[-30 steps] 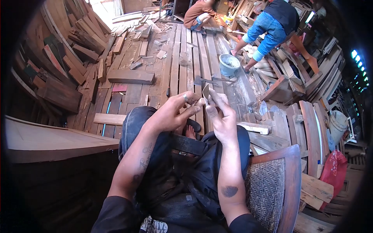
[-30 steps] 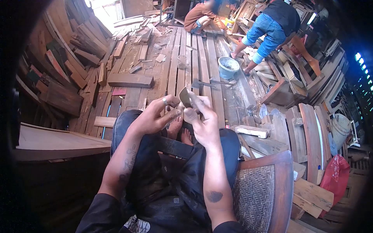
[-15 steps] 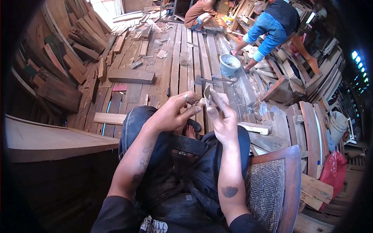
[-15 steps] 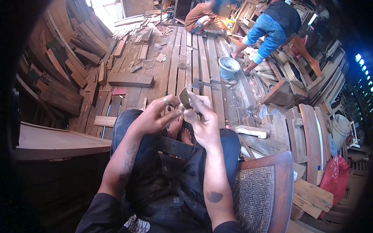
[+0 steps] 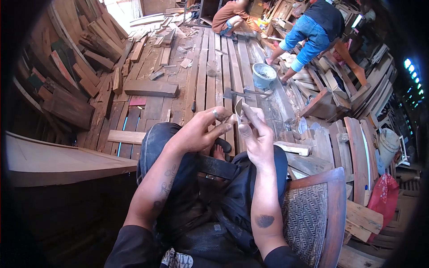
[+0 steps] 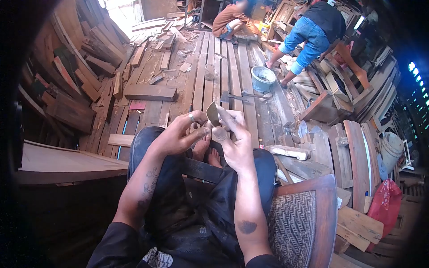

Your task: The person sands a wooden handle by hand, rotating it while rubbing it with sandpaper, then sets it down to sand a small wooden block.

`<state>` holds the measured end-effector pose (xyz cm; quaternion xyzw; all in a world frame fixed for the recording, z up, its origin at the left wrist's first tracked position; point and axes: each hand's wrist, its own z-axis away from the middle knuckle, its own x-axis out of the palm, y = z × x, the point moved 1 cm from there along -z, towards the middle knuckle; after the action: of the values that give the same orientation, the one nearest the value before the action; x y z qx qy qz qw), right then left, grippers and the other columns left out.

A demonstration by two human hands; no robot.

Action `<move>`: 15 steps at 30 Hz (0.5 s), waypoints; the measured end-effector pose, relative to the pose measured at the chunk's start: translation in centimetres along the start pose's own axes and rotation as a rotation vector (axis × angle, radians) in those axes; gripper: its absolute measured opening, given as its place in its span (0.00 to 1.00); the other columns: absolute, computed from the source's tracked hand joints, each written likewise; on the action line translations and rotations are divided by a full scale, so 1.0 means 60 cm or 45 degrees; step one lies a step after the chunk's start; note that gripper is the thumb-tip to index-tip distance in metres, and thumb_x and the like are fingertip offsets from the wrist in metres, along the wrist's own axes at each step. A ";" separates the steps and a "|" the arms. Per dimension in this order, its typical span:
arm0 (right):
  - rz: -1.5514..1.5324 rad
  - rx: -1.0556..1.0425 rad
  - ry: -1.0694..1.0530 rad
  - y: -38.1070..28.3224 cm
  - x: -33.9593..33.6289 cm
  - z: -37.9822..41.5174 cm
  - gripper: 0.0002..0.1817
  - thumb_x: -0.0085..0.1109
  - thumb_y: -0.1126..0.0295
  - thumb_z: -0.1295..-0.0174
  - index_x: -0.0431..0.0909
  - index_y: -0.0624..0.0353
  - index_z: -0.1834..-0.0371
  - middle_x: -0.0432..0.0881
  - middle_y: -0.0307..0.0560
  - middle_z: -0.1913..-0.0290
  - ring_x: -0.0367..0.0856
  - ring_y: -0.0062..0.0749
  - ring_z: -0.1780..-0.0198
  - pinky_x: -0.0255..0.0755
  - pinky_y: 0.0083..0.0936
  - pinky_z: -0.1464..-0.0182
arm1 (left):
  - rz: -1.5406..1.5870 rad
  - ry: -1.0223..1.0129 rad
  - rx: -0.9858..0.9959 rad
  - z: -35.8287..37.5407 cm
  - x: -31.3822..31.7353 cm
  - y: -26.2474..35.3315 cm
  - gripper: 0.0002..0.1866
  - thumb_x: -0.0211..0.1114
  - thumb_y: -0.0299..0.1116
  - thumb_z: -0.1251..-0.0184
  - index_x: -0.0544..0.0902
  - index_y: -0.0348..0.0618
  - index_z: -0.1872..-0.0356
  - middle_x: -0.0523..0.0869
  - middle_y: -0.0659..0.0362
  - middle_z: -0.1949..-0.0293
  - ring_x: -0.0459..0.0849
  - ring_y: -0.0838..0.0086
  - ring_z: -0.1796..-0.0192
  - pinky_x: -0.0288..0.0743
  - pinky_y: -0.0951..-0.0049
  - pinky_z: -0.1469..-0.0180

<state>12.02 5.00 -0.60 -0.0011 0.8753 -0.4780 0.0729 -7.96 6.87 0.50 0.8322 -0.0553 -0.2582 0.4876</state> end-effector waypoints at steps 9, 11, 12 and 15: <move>0.075 0.048 0.018 0.007 -0.002 -0.003 0.29 0.70 0.57 0.29 0.80 0.61 0.30 0.79 0.42 0.46 0.77 0.27 0.45 0.72 0.25 0.41 | 0.018 0.064 0.058 0.001 0.004 -0.007 0.15 0.68 0.37 0.23 0.82 0.38 0.46 0.86 0.51 0.57 0.86 0.66 0.52 0.78 0.64 0.50; 0.118 0.108 0.045 0.017 -0.002 -0.001 0.29 0.69 0.55 0.29 0.80 0.61 0.30 0.79 0.42 0.46 0.77 0.27 0.45 0.72 0.25 0.41 | -0.020 0.057 0.046 0.003 0.003 -0.013 0.15 0.67 0.37 0.23 0.82 0.38 0.46 0.86 0.51 0.57 0.86 0.66 0.52 0.77 0.65 0.50; 0.144 0.135 0.060 0.018 -0.003 -0.002 0.29 0.69 0.55 0.28 0.80 0.61 0.30 0.79 0.43 0.46 0.77 0.28 0.44 0.72 0.25 0.41 | -0.038 0.053 0.046 0.000 0.002 -0.012 0.15 0.67 0.38 0.23 0.82 0.38 0.46 0.86 0.51 0.56 0.86 0.66 0.52 0.77 0.65 0.50; 0.119 0.042 0.025 0.005 -0.003 -0.002 0.28 0.67 0.54 0.27 0.80 0.60 0.30 0.80 0.44 0.45 0.78 0.28 0.43 0.72 0.26 0.40 | -0.025 0.005 -0.002 0.000 -0.001 -0.003 0.15 0.67 0.33 0.24 0.81 0.33 0.45 0.88 0.48 0.56 0.87 0.63 0.52 0.78 0.65 0.46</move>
<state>12.19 5.27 -0.76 0.0457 0.8670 -0.4886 0.0864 -8.03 6.99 0.38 0.8329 -0.0459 -0.2614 0.4856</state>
